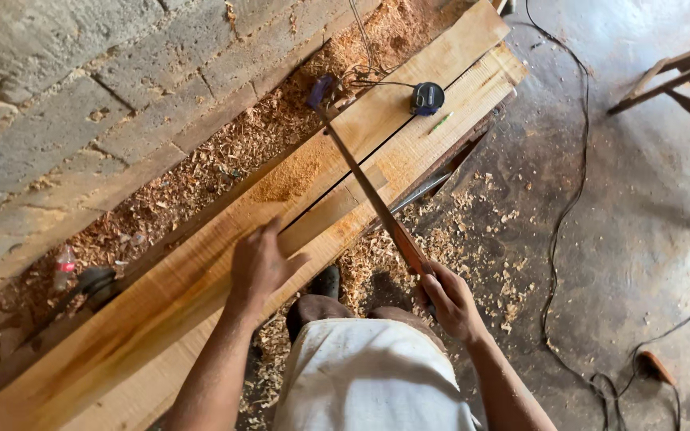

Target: The person uses a hand saw to cut a long wooden plank resting on a workbench. They hold the wood steady with one hand while sawing back and forth with the other, creating sawdust on the floor.

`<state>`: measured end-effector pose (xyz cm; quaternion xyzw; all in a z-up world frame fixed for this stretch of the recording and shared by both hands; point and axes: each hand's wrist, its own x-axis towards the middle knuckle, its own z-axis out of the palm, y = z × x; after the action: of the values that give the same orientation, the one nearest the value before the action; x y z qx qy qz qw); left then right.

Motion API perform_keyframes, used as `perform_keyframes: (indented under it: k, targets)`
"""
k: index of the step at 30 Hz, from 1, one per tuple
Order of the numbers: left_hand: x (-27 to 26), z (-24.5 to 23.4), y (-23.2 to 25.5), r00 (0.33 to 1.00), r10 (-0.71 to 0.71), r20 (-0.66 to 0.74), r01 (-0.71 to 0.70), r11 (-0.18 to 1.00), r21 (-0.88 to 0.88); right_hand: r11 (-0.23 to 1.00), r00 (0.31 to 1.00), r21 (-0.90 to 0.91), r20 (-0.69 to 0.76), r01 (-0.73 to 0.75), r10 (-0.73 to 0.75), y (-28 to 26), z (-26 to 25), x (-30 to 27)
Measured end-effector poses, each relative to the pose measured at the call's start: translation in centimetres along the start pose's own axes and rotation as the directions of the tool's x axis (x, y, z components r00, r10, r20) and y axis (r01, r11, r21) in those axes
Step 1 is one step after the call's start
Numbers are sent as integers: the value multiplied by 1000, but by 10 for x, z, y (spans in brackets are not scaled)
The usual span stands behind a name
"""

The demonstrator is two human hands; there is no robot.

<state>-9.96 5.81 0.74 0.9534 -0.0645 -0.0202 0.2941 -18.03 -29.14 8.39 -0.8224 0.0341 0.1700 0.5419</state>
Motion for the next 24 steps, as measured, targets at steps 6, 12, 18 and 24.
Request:
perform_keyframes:
  k: [6, 12, 18, 24]
  targets:
    - [73, 41, 62, 961, -156, 229, 107, 971, 213, 993, 1000, -115, 23, -14, 16, -22, -4, 6]
    - [70, 32, 89, 900, -365, 238, 311, 921, 233, 977, 995, -208, 83, -37, 56, -24, -13, 9]
    - [62, 43, 91, 935, -336, 110, 297, 916, 270, 973, 993, -231, 112, 5, 21, -26, -19, -5]
    - [52, 60, 92, 965, -260, 18, 242, 921, 305, 978, 994, -194, 90, 80, -63, -26, -22, -21]
